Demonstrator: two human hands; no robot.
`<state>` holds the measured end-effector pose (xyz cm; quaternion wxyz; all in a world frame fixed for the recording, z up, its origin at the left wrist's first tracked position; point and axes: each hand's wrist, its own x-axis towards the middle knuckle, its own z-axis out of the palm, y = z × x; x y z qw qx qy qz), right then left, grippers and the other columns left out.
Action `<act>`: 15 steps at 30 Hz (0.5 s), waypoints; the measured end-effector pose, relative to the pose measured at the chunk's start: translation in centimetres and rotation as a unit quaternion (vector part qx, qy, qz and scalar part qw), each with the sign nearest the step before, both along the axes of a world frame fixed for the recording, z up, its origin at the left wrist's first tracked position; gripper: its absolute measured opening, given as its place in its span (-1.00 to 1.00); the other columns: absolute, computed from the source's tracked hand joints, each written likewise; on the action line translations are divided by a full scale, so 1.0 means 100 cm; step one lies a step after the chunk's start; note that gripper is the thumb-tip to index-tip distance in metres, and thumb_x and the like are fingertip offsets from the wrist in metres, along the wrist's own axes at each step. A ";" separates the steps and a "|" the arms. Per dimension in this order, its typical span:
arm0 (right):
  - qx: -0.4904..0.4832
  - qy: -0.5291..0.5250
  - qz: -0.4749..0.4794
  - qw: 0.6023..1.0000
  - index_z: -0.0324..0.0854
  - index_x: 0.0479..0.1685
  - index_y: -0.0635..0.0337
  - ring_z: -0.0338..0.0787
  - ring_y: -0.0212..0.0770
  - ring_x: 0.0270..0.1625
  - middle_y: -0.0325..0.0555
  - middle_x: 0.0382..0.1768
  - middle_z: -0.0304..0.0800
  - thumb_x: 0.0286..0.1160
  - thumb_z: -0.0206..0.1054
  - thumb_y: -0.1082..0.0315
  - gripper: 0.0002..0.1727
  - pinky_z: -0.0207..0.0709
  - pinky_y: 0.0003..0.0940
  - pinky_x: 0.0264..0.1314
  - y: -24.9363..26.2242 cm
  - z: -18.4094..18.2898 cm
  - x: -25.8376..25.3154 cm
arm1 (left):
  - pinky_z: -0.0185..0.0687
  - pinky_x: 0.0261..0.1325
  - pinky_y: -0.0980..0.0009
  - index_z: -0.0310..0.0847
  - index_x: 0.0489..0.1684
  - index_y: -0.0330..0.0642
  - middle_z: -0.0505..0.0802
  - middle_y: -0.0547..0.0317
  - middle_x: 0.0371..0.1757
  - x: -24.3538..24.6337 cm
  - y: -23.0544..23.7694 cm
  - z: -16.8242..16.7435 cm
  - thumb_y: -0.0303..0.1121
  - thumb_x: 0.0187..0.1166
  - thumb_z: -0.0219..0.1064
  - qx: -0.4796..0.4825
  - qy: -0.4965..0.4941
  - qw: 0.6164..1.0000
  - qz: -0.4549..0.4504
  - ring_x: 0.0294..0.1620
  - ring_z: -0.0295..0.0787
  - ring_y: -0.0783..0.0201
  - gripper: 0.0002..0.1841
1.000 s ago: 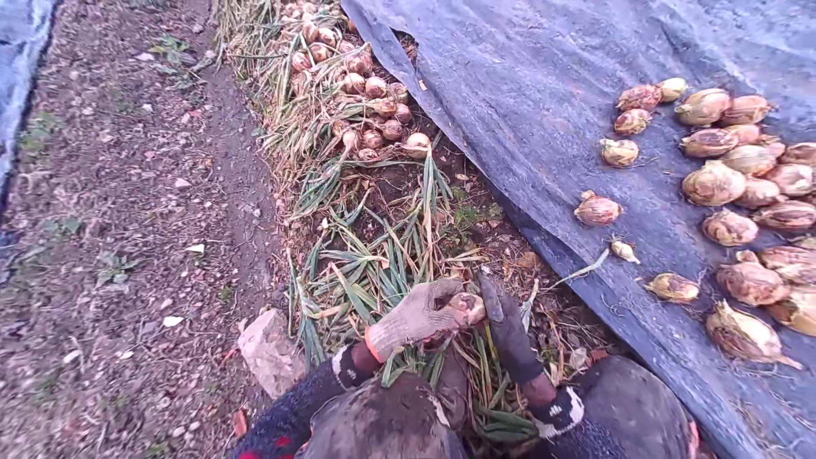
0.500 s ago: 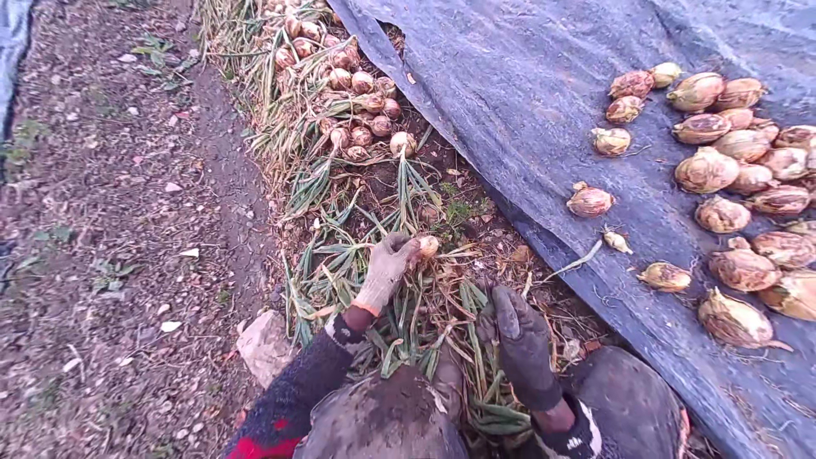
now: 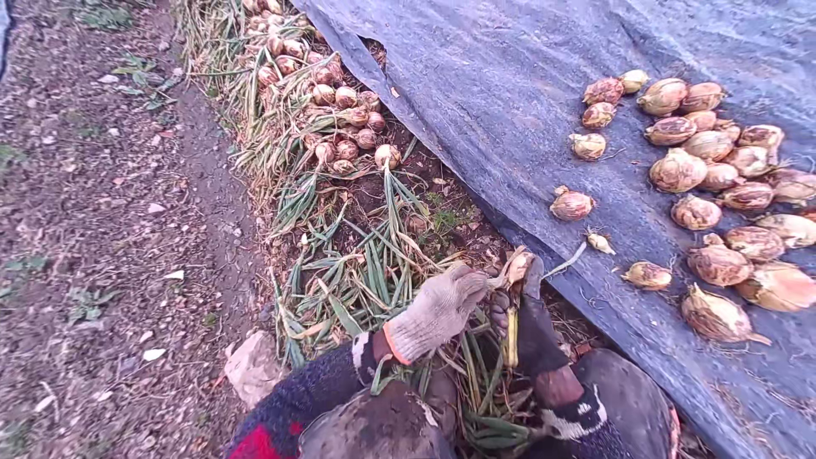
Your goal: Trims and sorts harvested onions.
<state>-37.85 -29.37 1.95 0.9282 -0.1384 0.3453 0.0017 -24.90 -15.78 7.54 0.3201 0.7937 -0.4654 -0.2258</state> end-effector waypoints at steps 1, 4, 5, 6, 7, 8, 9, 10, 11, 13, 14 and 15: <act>0.020 -0.034 -0.030 0.999 0.64 -0.24 0.04 0.53 -0.31 -0.80 -0.22 -0.71 0.51 0.30 -0.26 -0.74 0.00 0.48 -0.38 -0.82 -0.008 0.010 -0.002 | 0.78 0.15 0.34 0.81 0.12 -0.03 0.82 0.14 0.14 0.014 -0.015 0.003 -0.24 0.74 0.26 -0.024 -0.030 0.999 0.003 0.15 0.79 0.32 -0.77; -0.083 -0.237 -0.166 0.954 0.65 0.27 0.10 0.72 -0.28 -0.61 -0.20 -0.54 0.68 0.60 -0.11 -0.48 -0.16 0.67 -0.34 -0.61 -0.034 0.048 -0.021 | 0.81 -0.02 0.25 0.80 0.15 -0.02 0.81 0.07 0.05 0.077 -0.062 0.011 -0.27 0.73 0.22 -0.031 -0.191 0.976 0.101 0.02 0.81 0.19 -0.75; -0.173 -0.278 -0.216 0.920 0.64 0.31 0.13 0.75 -0.26 -0.55 -0.17 -0.48 0.73 0.65 -0.03 -0.39 -0.23 0.69 -0.32 -0.54 -0.049 0.058 -0.035 | 0.82 -0.07 0.15 0.77 0.21 0.02 0.79 0.04 0.06 0.107 -0.071 0.009 -0.26 0.71 0.23 -0.006 -0.230 0.959 0.164 -0.01 0.81 0.13 -0.74; -0.265 -0.278 -0.268 0.884 0.64 0.27 0.13 0.77 -0.23 -0.54 -0.16 -0.44 0.77 0.64 0.06 -0.33 -0.29 0.71 -0.31 -0.54 -0.063 0.064 -0.048 | 0.81 -0.04 0.03 0.73 0.30 0.05 0.79 0.00 0.14 0.139 -0.074 0.009 -0.22 0.71 0.24 0.030 -0.243 0.943 0.224 0.04 0.82 0.05 -0.70; -0.332 -0.256 -0.309 0.854 0.65 0.23 0.09 0.77 -0.21 -0.54 -0.15 -0.44 0.77 0.58 0.14 -0.34 -0.32 0.69 -0.30 -0.56 -0.073 0.066 -0.058 | 0.79 -0.02 -0.09 0.64 0.45 0.09 0.76 -0.07 0.24 0.169 -0.077 0.010 -0.15 0.69 0.28 0.066 -0.242 0.929 0.272 0.08 0.81 -0.04 -0.61; -0.368 -0.232 -0.326 0.839 0.63 0.30 0.05 0.78 -0.20 -0.52 -0.13 -0.40 0.79 0.56 0.12 -0.37 -0.29 0.69 -0.30 -0.55 -0.076 0.065 -0.062 | 0.76 0.00 -0.21 0.51 0.58 0.11 0.71 -0.15 0.35 0.195 -0.078 0.009 -0.03 0.62 0.35 0.101 -0.233 0.917 0.307 0.12 0.80 -0.15 -0.46; -0.387 -0.198 -0.315 0.844 0.60 0.40 0.00 0.78 -0.21 -0.51 -0.13 -0.37 0.81 0.57 0.02 -0.44 -0.22 0.70 -0.32 -0.55 -0.073 0.062 -0.061 | 0.74 -0.03 -0.29 0.40 0.67 0.11 0.63 -0.23 0.46 0.217 -0.077 0.002 0.10 0.51 0.42 0.134 -0.227 0.906 0.331 0.16 0.78 -0.25 -0.30; -0.399 -0.143 -0.280 0.862 0.55 0.47 -0.05 0.77 -0.26 -0.55 -0.16 -0.37 0.82 0.60 -0.08 -0.47 -0.19 0.68 -0.36 -0.60 -0.064 0.057 -0.052 | 0.70 -0.02 -0.37 0.32 0.70 0.07 0.52 -0.34 0.54 0.238 -0.073 -0.013 0.21 0.43 0.45 0.169 -0.220 0.897 0.345 0.22 0.72 -0.37 -0.18; -0.402 -0.066 -0.216 0.887 0.49 0.49 -0.07 0.71 -0.30 -0.62 -0.21 -0.43 0.77 0.64 -0.18 -0.48 -0.19 0.64 -0.40 -0.67 -0.052 0.052 -0.039 | 0.66 0.05 -0.43 0.28 0.71 0.03 0.42 -0.41 0.61 0.259 -0.067 -0.032 0.25 0.37 0.48 0.204 -0.206 0.887 0.358 0.33 0.62 -0.46 -0.10; -0.401 0.066 -0.047 0.912 0.41 0.57 0.06 0.67 -0.24 -0.55 -0.12 -0.39 0.71 0.73 0.01 -0.28 -0.30 0.65 -0.32 -0.57 -0.030 0.029 -0.019 | 0.63 0.16 -0.44 0.35 0.70 -0.09 0.45 -0.45 0.62 0.302 -0.059 -0.070 0.12 0.36 0.49 0.264 -0.183 0.868 0.380 0.35 0.63 -0.47 -0.13; -0.396 0.106 0.039 0.911 0.42 0.61 0.09 0.73 -0.19 -0.42 -0.07 -0.27 0.75 0.66 0.21 -0.20 -0.30 0.72 -0.23 -0.41 -0.021 0.015 -0.014 | 0.63 0.19 -0.42 0.42 0.63 -0.16 0.58 -0.46 0.48 0.315 -0.052 -0.084 0.01 0.39 0.47 0.277 -0.162 0.865 0.386 0.30 0.68 -0.45 -0.22; -0.403 0.134 0.106 0.899 0.49 0.57 0.08 0.79 -0.18 -0.30 -0.06 -0.15 0.81 0.56 0.35 -0.15 -0.30 0.76 -0.17 -0.27 -0.014 0.003 -0.011 | 0.61 0.25 -0.39 0.41 0.62 -0.16 0.68 -0.42 0.37 0.322 -0.042 -0.094 -0.06 0.43 0.43 0.275 -0.135 0.869 0.388 0.30 0.71 -0.40 -0.28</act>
